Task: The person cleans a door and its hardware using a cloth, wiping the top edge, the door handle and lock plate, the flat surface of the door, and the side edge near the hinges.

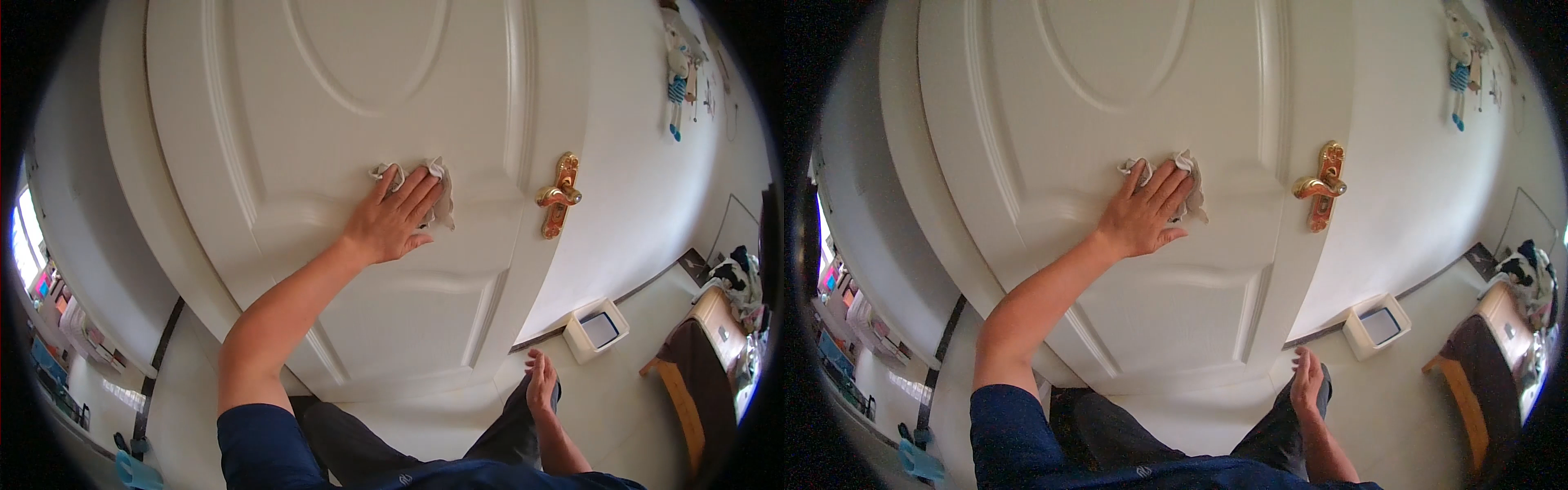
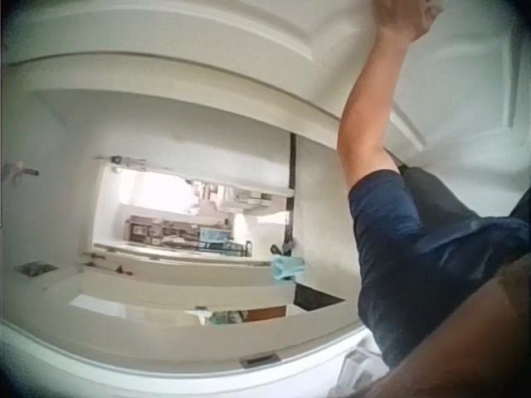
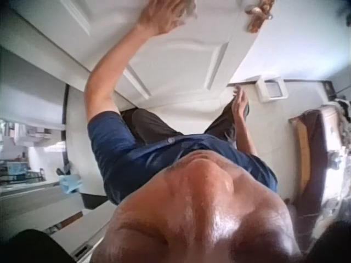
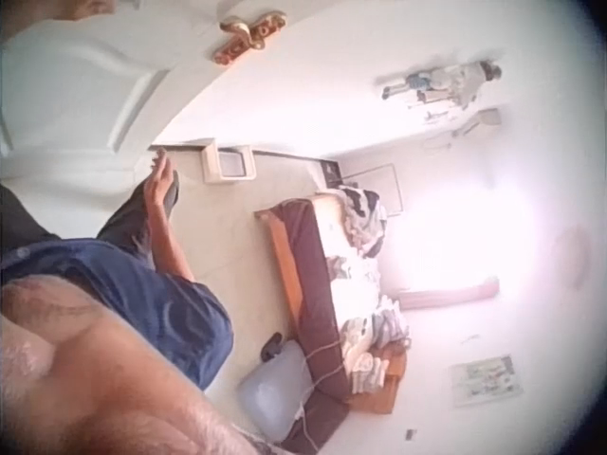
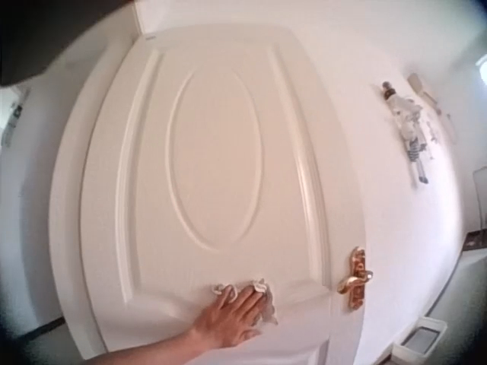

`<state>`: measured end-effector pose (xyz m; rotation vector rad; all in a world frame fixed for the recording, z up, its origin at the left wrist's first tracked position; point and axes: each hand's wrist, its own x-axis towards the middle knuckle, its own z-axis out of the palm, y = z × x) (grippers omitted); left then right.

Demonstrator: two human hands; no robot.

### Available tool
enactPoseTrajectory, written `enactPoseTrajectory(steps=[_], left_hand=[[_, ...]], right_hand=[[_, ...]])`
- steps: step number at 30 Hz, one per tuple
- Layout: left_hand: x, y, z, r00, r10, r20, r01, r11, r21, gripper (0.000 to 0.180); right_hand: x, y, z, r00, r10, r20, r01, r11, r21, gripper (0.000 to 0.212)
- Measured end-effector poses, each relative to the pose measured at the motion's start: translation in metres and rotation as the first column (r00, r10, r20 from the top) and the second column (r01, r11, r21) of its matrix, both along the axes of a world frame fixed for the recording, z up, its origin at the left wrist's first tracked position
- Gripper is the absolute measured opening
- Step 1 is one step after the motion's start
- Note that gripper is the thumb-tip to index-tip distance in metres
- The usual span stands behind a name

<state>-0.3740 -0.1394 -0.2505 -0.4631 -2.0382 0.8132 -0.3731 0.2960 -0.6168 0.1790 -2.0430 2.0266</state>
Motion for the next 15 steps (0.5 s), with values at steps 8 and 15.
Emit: enactPoseTrajectory(steps=[8, 15], left_hand=[[-0.029, 0.065, 0.026, 0.999, -0.036, 0.028, 0.036, 0.999, 0.003, 0.101], [-0.018, 0.058, 0.024, 0.991, 0.121, 0.053, -0.116, 0.989, -0.088, 0.102]], right_hand=[[0.017, -0.043, -0.033, 0.965, 0.204, 0.166, -0.194, 0.978, -0.079, 0.054], [0.008, -0.032, -0.051, 0.951, 0.204, 0.231, -0.177, 0.975, -0.131, 0.057]])
